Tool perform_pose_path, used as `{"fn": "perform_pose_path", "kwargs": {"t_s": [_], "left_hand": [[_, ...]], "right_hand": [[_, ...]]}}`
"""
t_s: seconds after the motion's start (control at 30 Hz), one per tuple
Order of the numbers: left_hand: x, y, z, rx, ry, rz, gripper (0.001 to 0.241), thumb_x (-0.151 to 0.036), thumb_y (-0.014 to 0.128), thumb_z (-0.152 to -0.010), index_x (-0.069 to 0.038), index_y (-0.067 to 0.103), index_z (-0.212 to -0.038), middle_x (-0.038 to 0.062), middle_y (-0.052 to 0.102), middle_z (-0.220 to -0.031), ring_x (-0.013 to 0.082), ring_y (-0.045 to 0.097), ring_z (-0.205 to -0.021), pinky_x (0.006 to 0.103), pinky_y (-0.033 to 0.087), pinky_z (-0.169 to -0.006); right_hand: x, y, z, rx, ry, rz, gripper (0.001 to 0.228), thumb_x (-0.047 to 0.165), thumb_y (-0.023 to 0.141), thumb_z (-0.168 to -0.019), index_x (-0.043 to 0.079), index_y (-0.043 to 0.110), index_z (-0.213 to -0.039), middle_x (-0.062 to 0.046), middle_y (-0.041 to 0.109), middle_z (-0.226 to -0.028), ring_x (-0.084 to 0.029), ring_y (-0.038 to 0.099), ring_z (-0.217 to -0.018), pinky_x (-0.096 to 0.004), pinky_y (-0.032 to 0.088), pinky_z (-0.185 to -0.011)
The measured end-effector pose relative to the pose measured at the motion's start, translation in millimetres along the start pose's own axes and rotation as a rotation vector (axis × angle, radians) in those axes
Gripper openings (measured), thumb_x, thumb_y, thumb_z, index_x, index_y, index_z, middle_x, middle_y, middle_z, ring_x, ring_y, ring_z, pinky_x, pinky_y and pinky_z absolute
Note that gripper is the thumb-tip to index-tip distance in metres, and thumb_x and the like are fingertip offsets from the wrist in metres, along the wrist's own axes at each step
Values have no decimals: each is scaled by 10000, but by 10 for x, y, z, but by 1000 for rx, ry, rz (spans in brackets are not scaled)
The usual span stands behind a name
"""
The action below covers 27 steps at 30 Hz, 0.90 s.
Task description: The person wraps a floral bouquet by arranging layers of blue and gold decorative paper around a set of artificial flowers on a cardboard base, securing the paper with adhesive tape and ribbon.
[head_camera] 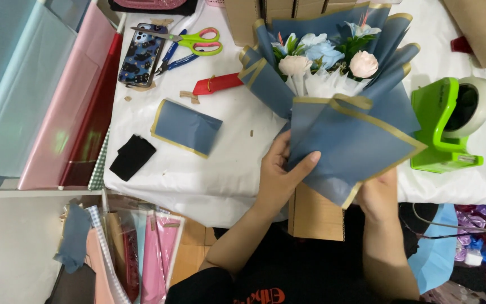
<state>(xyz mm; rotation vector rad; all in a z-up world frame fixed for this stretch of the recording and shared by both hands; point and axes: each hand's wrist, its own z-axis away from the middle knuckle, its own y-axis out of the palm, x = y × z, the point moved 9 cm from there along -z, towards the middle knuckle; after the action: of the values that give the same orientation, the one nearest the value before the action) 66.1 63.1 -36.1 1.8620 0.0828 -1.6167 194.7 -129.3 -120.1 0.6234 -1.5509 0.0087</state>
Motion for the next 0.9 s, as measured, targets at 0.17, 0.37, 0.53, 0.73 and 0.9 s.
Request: {"fn": "perform_pose_path", "kwargs": {"t_s": [0.17, 0.37, 0.53, 0.73, 0.9], "left_hand": [[-11, 1, -29, -32, 26, -73, 388, -196, 703, -999, -35, 629, -1344, 120, 741, -1091, 144, 679, -1041, 344, 584, -933], [117, 325, 42, 168, -18, 64, 381, -226, 634, -1066, -52, 577, -1400, 46, 684, -1035, 89, 635, -1020, 311, 558, -953], [191, 271, 4, 205, -66, -56, 485, -136, 750, -957, -31, 595, -1405, 127, 717, -1186, 185, 682, -1087, 334, 574, -940], [303, 133, -32, 211, -102, -191, 399, -129, 742, -954, -60, 657, -1338, 134, 755, -1126, 178, 702, -1033, 332, 610, -865], [99, 370, -80, 230, 4, -40, 720, -87, 869, -802, -15, 542, -1439, 159, 703, -1217, 203, 649, -1115, 384, 567, -978]], "right_hand": [[337, 207, 126, 114, -115, 33, 1125, 702, 701, -710, -43, 413, -1502, -102, 595, -1365, -122, 560, -1229, -263, 450, -1080], [533, 374, 159, -86, -27, 116, 549, -99, 826, -754, 18, 555, -1217, -31, 649, -1012, -114, 659, -912, -268, 585, -901], [571, 241, 145, -137, -24, 54, 523, -139, 795, -766, 17, 587, -1220, -64, 704, -1007, -140, 737, -921, -314, 638, -873], [534, 115, 191, -156, -41, 111, 561, -152, 817, -723, 3, 609, -1221, -93, 709, -1027, -157, 720, -978, -350, 627, -915], [427, -19, 248, -162, -52, 154, 522, -143, 851, -692, 11, 651, -1150, -94, 722, -995, -158, 711, -986, -368, 614, -939]]}}
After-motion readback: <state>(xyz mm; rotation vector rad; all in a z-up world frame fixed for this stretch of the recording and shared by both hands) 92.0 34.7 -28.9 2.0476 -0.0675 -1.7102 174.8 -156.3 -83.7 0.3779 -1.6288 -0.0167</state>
